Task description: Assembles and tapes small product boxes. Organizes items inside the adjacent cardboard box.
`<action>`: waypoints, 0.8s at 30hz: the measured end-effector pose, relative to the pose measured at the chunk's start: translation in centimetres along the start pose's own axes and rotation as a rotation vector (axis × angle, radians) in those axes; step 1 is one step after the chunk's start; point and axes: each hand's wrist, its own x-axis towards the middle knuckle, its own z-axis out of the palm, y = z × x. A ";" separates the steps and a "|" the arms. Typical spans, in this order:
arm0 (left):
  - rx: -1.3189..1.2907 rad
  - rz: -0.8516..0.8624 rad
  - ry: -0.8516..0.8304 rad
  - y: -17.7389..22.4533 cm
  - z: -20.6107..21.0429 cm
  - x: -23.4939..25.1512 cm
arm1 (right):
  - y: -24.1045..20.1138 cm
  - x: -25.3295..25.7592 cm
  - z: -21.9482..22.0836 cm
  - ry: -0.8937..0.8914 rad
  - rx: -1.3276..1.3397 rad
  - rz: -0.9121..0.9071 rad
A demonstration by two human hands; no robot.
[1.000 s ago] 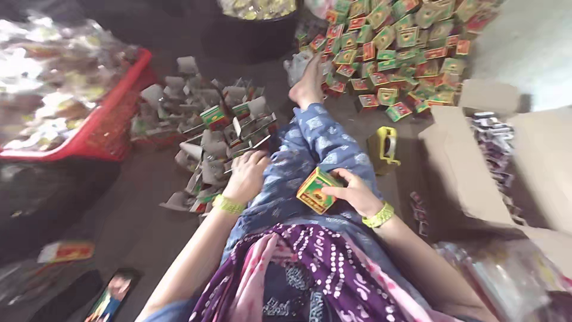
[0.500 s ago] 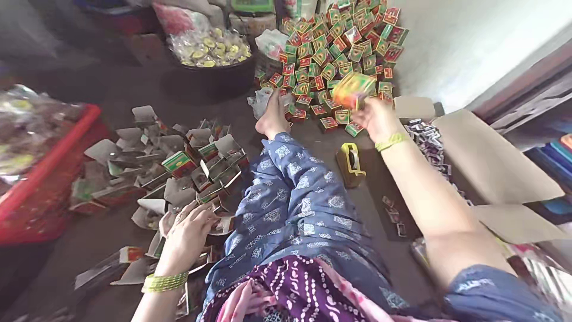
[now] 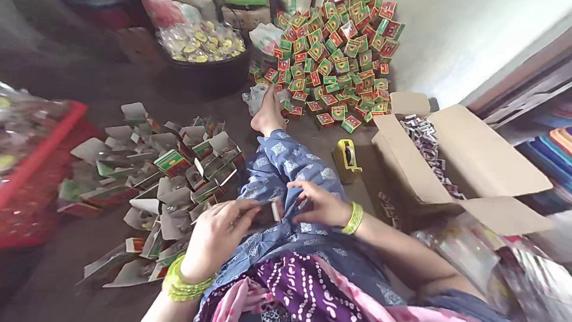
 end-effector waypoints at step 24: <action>-0.906 -0.343 -0.223 -2.0 14.3 -1.6 | 15.0 -12.2 -13.1 0.566 -0.664 1.134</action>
